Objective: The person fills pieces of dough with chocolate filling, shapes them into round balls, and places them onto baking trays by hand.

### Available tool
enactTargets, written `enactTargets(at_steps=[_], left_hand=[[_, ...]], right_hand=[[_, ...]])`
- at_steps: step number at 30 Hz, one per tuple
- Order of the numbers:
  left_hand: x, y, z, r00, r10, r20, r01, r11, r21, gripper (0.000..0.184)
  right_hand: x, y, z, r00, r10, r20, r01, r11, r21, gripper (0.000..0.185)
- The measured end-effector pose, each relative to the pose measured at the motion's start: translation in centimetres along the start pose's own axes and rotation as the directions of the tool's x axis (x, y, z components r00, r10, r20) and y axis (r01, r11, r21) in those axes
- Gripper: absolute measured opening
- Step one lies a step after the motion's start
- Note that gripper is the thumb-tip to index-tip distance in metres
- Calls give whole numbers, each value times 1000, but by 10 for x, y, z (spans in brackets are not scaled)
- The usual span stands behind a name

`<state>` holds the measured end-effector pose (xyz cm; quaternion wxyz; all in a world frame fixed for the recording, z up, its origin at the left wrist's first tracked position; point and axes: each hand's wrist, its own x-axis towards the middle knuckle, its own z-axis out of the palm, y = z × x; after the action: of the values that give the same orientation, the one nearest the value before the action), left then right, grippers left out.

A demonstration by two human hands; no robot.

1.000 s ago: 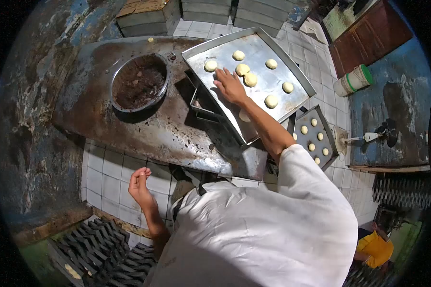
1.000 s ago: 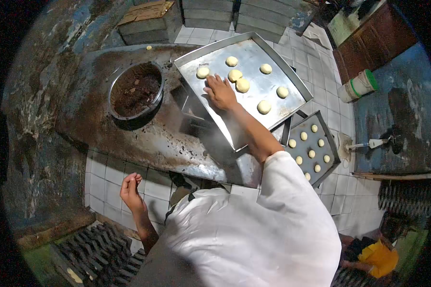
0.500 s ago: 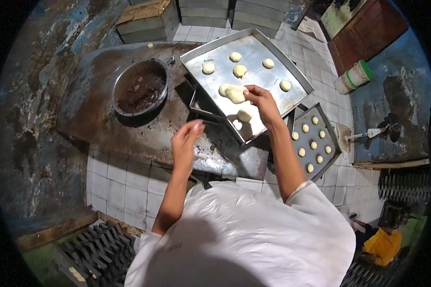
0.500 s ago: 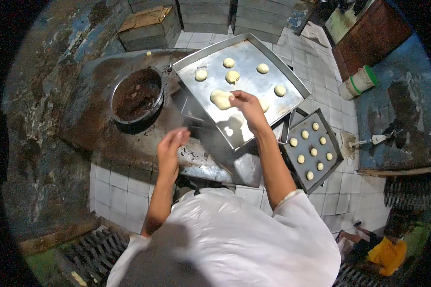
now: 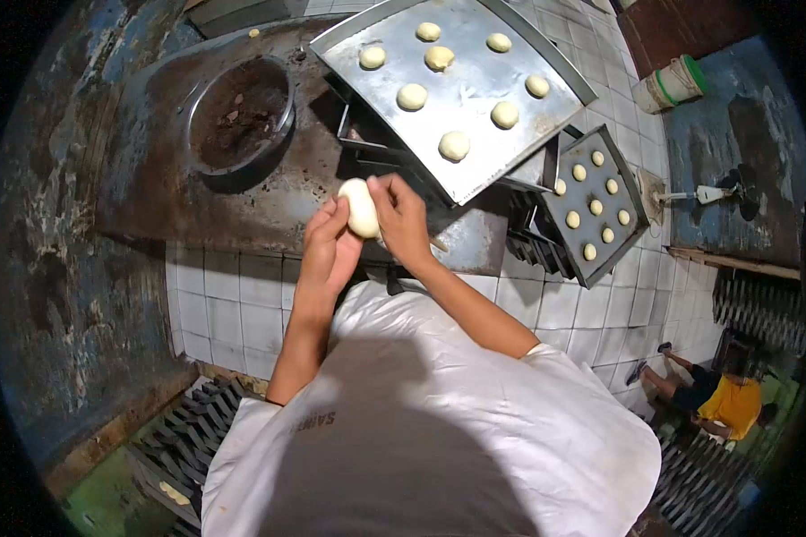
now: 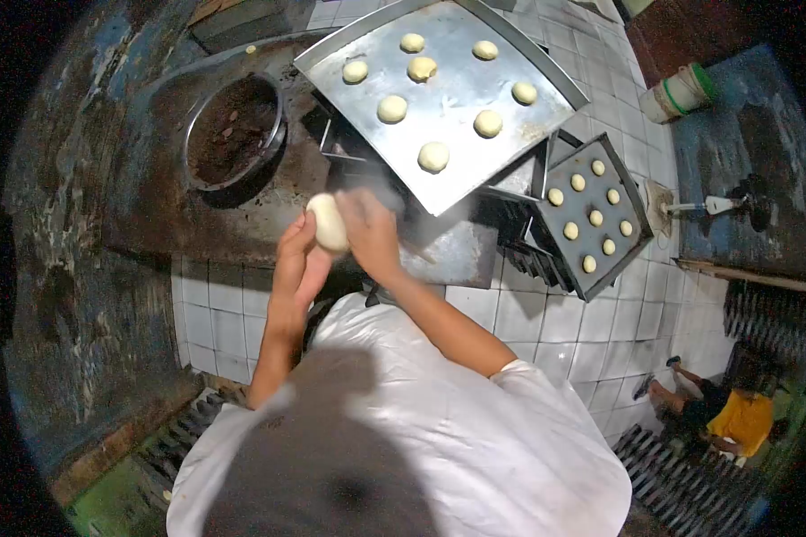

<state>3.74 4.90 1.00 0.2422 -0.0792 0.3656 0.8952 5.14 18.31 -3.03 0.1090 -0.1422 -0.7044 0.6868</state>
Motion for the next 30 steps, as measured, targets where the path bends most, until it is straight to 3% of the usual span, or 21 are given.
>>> enactTargets(at_steps=[1,2,3,5,6,7,8,9,10,11,13,14,18,23,25,28,29,30], left_hand=[[-4,2,-12,999,-51,-2,51,994,-98,34],[-10,3,-24,996,-85,-2,84,988,-128,38],[-14,2,-34,997,-63,-32,57,984,-170,40],[-20,18,-40,993,-79,-84,41,924,-381,38],[-21,29,-46,994,-48,-103,3,920,-392,38],[-22,42,-54,990,-34,-138,-24,916,-399,35],[-23,52,-62,985,-27,-170,-45,913,-406,32],[-21,58,-81,984,-10,-179,-66,907,-417,32],[-18,61,-108,961,-8,-276,-82,947,-311,28],[-15,65,-128,930,2,-368,-83,975,-206,23],[-13,83,-157,875,39,-483,-159,964,-211,16],[-13,94,-168,860,23,-511,-170,955,-244,16],[-6,135,-217,820,0,-573,-190,943,-272,24],[8,191,-249,814,51,-578,-282,905,-318,36],[12,206,-266,830,63,-554,-314,875,-369,37],[10,224,-296,815,74,-575,-318,887,-336,31],[6,230,-303,801,79,-594,-338,878,-339,29],[4,232,-312,791,81,-607,-355,868,-347,29]], right_hand=[[-2,3,9,991,85,101,-99,984,151,33],[-9,6,9,910,349,225,-412,830,377,39],[-13,-7,3,736,544,403,-674,533,512,45],[-11,53,-24,707,554,439,-690,676,258,56],[-12,121,-31,913,358,193,-280,897,-342,56],[-24,141,-44,989,47,140,61,733,-677,48],[-33,153,-57,965,155,213,153,332,-931,34],[-37,188,-75,959,88,268,240,243,-940,35],[-44,219,-84,964,19,265,259,151,-954,46],[-45,210,-79,959,16,284,279,138,-950,46],[-31,169,-61,930,209,303,262,199,-944,43],[-20,139,-42,930,250,269,153,404,-902,38],[43,18,69,868,87,490,387,500,-775,34],[152,-24,229,772,-88,630,606,404,-686,28],[200,13,275,707,-162,689,707,158,-689,29],[254,71,320,613,-118,781,783,-41,-621,32],[263,93,328,563,-269,782,809,-18,-588,24],[268,97,335,561,-211,800,814,-35,-580,23]])
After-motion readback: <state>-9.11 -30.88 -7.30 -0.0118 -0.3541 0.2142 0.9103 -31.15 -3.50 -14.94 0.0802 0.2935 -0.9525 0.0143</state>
